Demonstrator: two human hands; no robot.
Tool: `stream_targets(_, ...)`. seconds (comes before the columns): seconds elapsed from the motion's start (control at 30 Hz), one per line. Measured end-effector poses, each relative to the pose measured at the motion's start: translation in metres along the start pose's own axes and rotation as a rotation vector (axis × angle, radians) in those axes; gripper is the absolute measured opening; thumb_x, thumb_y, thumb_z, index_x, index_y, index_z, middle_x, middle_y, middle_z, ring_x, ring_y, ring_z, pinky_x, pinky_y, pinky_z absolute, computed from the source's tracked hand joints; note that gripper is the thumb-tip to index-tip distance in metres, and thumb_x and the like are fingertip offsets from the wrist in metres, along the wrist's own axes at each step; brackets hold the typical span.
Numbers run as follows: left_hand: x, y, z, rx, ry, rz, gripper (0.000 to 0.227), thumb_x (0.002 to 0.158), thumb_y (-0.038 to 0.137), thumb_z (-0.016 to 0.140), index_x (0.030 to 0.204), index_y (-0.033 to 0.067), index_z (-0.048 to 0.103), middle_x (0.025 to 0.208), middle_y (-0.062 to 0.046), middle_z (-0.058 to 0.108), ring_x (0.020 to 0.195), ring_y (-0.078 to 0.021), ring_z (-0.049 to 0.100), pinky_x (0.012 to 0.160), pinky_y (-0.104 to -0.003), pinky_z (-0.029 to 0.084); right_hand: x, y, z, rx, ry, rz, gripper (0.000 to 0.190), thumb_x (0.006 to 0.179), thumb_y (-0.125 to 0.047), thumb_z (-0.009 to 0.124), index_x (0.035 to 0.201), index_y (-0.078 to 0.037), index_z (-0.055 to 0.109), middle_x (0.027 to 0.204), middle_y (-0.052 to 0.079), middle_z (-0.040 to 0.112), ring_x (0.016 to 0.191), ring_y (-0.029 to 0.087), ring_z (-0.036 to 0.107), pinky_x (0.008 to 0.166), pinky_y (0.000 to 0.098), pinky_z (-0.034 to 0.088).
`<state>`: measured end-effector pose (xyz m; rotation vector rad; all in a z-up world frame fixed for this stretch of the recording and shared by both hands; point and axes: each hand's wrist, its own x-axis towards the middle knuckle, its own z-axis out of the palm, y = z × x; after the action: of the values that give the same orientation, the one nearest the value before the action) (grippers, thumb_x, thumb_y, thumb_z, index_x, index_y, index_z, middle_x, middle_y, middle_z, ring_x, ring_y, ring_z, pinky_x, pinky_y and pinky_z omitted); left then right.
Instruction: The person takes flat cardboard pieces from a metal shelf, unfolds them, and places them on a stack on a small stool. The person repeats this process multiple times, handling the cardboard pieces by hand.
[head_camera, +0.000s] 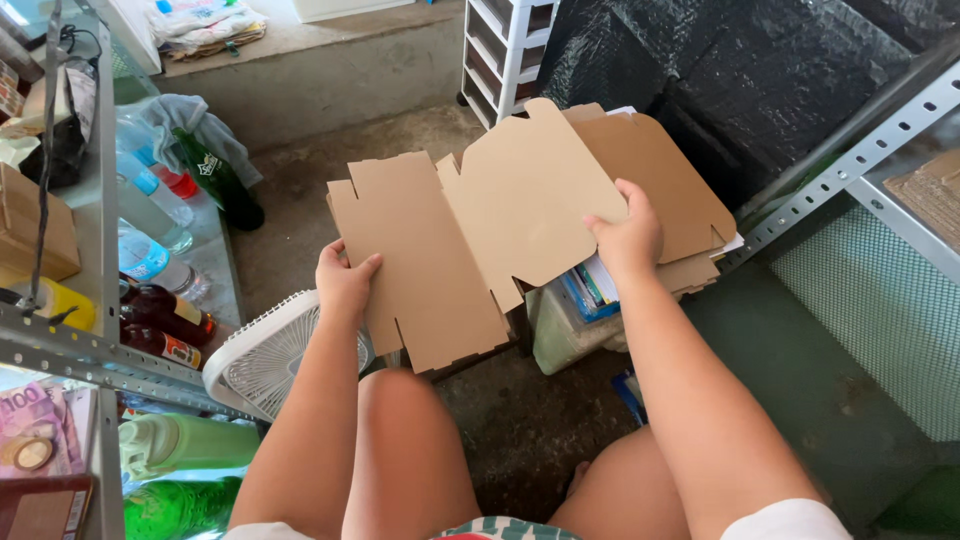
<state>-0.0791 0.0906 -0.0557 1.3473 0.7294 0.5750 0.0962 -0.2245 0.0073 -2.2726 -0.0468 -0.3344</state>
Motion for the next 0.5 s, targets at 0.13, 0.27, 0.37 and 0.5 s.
stream_targets(0.13, -0.002, -0.003, -0.002, 0.159, 0.021, 0.051, 0.071, 0.085, 0.009, 0.084, 0.145, 0.0043, 0.046, 0.115, -0.017, 0.074, 0.104, -0.0308, 0.072, 0.090, -0.045, 0.059, -0.005, 0.005, 0.006, -0.169, -0.007, 0.000, 0.072, 0.075, -0.037, 0.092, 0.140, -0.032, 0.062, 0.124, -0.004, 0.069, 0.126, 0.021, 0.056, 0.110, 0.0358, 0.040)
stream_targets(0.27, 0.008, -0.009, 0.001, 0.523, 0.146, 0.079, 0.069, 0.075, 0.026, 0.094, 0.134, 0.0123, 0.063, 0.106, -0.004, 0.073, 0.099, -0.0216, 0.074, 0.088, -0.041, 0.061, -0.001, 0.010, 0.013, -0.221, 0.073, -0.173, 0.071, 0.073, -0.035, 0.093, 0.137, -0.024, 0.064, 0.121, 0.007, 0.067, 0.119, 0.030, 0.052, 0.102, 0.0457, 0.040)
stream_targets(0.37, 0.010, -0.011, 0.001, 0.642, 0.199, 0.091, 0.071, 0.073, 0.039, 0.094, 0.135, 0.0205, 0.066, 0.129, -0.006, 0.060, 0.120, -0.0335, 0.061, 0.105, -0.045, 0.052, 0.000, 0.012, 0.014, -0.269, 0.101, -0.236, 0.069, 0.073, -0.033, 0.092, 0.136, -0.021, 0.066, 0.119, 0.008, 0.066, 0.117, 0.033, 0.053, 0.097, 0.0484, 0.045)
stream_targets(0.5, 0.010, -0.010, 0.003, 0.584, 0.204, 0.114, 0.068, 0.077, 0.036, 0.092, 0.137, 0.0185, 0.064, 0.137, -0.010, 0.054, 0.126, -0.0380, 0.057, 0.109, -0.048, 0.049, 0.000, 0.013, 0.016, -0.260, 0.143, -0.327, 0.066, 0.075, -0.031, 0.091, 0.135, -0.021, 0.066, 0.119, 0.007, 0.065, 0.114, 0.035, 0.055, 0.093, 0.0509, 0.049)
